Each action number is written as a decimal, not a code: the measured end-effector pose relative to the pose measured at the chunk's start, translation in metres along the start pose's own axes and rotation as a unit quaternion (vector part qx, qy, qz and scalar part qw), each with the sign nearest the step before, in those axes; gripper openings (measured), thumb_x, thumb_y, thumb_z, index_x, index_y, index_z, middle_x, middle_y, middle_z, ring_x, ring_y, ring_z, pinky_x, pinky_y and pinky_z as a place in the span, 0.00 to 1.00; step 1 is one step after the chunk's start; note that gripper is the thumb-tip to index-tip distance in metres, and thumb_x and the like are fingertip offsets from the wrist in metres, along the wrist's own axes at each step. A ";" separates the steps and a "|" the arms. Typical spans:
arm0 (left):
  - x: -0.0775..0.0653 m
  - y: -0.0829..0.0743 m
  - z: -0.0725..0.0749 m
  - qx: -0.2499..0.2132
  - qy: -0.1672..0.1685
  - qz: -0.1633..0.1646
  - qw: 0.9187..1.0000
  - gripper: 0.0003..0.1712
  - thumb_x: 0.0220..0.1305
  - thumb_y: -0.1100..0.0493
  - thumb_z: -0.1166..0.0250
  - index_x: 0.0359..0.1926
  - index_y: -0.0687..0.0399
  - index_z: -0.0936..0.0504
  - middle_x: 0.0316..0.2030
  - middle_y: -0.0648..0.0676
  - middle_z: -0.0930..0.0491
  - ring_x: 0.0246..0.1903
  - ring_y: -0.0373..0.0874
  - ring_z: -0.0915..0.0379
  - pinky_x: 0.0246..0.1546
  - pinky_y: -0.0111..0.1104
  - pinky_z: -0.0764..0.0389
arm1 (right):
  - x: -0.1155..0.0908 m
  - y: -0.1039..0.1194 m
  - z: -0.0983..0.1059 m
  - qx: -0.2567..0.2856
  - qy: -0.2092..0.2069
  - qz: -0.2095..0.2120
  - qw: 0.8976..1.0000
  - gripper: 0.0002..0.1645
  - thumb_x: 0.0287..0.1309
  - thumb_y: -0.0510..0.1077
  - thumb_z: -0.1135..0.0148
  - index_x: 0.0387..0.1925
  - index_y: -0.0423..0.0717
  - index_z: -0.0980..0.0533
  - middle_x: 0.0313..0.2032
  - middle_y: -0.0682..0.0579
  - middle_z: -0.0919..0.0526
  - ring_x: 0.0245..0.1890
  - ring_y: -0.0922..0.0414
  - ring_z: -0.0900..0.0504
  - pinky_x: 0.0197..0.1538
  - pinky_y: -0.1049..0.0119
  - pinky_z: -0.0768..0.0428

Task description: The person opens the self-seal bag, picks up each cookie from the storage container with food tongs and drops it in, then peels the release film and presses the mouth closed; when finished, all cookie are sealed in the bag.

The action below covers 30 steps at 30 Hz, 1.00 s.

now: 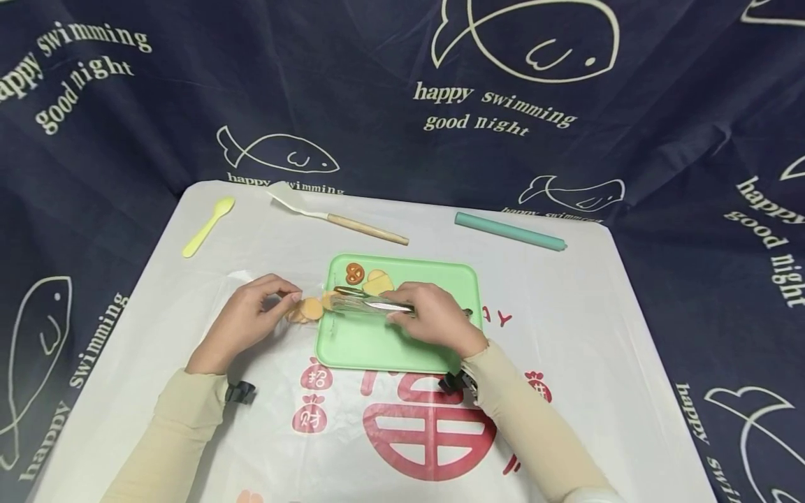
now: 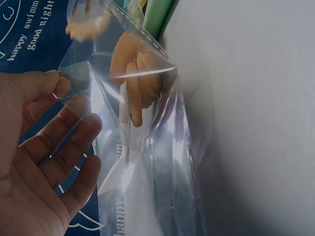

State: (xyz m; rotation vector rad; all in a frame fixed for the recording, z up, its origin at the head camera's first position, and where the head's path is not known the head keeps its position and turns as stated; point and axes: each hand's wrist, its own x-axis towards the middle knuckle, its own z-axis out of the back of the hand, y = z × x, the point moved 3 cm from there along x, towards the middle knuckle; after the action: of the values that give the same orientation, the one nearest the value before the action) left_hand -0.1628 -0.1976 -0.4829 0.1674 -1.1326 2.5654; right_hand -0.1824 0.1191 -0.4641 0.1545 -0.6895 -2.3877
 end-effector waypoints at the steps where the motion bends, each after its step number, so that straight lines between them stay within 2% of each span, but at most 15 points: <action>1: 0.000 0.000 0.001 -0.002 -0.002 -0.001 1.000 0.06 0.71 0.56 0.33 0.42 0.51 0.12 0.41 0.45 0.17 0.44 0.47 0.20 0.44 0.50 0.19 | 0.006 0.003 -0.003 0.005 0.010 -0.002 1.000 0.23 0.63 0.48 0.28 0.59 0.53 0.18 0.43 0.59 0.14 0.29 0.62 0.27 0.33 0.64 0.27; 5: -0.001 0.000 0.003 -0.008 -0.011 -0.005 1.000 0.05 0.71 0.55 0.33 0.41 0.50 0.12 0.40 0.43 0.17 0.44 0.45 0.20 0.46 0.51 0.20 | 0.028 0.016 -0.012 0.034 0.050 -0.017 0.998 0.22 0.63 0.48 0.28 0.58 0.54 0.17 0.48 0.57 0.14 0.25 0.61 0.30 0.30 0.65 0.30; 8: 0.000 -0.001 0.004 -0.016 -0.017 -0.010 1.000 0.04 0.71 0.55 0.33 0.40 0.47 0.12 0.40 0.42 0.17 0.44 0.44 0.21 0.47 0.51 0.21 | 0.041 0.025 -0.016 0.045 0.076 -0.027 0.996 0.21 0.63 0.49 0.28 0.57 0.55 0.17 0.48 0.57 0.14 0.22 0.61 0.34 0.27 0.66 0.34; 15: -0.001 -0.003 0.005 -0.015 -0.024 -0.012 1.000 0.03 0.71 0.55 0.33 0.41 0.46 0.13 0.41 0.42 0.18 0.44 0.43 0.21 0.47 0.48 0.20 | 0.061 0.040 -0.018 0.047 0.127 -0.034 0.990 0.20 0.64 0.50 0.29 0.56 0.55 0.16 0.52 0.57 0.14 0.14 0.64 0.48 0.22 0.66 0.40; 23: -0.001 -0.006 0.007 -0.012 -0.031 -0.020 0.999 0.03 0.71 0.57 0.32 0.40 0.48 0.13 0.42 0.44 0.17 0.45 0.45 0.21 0.47 0.49 0.21 | 0.068 0.048 -0.013 -0.009 0.153 -0.037 0.988 0.21 0.62 0.54 0.29 0.57 0.60 0.16 0.51 0.60 0.14 0.16 0.61 0.42 0.20 0.66 0.39; 26: 0.000 -0.007 0.006 -0.018 -0.030 -0.021 0.999 0.03 0.70 0.57 0.32 0.41 0.48 0.13 0.42 0.44 0.17 0.45 0.44 0.21 0.47 0.49 0.21 | 0.070 0.054 -0.010 -0.022 0.155 -0.024 0.987 0.22 0.62 0.53 0.29 0.57 0.60 0.16 0.49 0.59 0.14 0.16 0.61 0.41 0.19 0.66 0.38; 30: 0.000 -0.006 0.004 -0.026 -0.028 -0.021 0.999 0.03 0.70 0.56 0.31 0.41 0.47 0.12 0.43 0.43 0.17 0.46 0.43 0.21 0.47 0.49 0.22 | 0.069 0.059 -0.007 -0.031 0.154 -0.005 0.988 0.23 0.60 0.51 0.28 0.57 0.60 0.16 0.46 0.60 0.14 0.20 0.60 0.34 0.21 0.65 0.33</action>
State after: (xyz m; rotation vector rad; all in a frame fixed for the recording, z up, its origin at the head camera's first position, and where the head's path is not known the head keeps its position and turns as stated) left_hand -0.1608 -0.1966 -0.4755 0.2497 -1.2023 2.5053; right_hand -0.2022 0.0350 -0.4349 0.4885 -0.4685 -2.3215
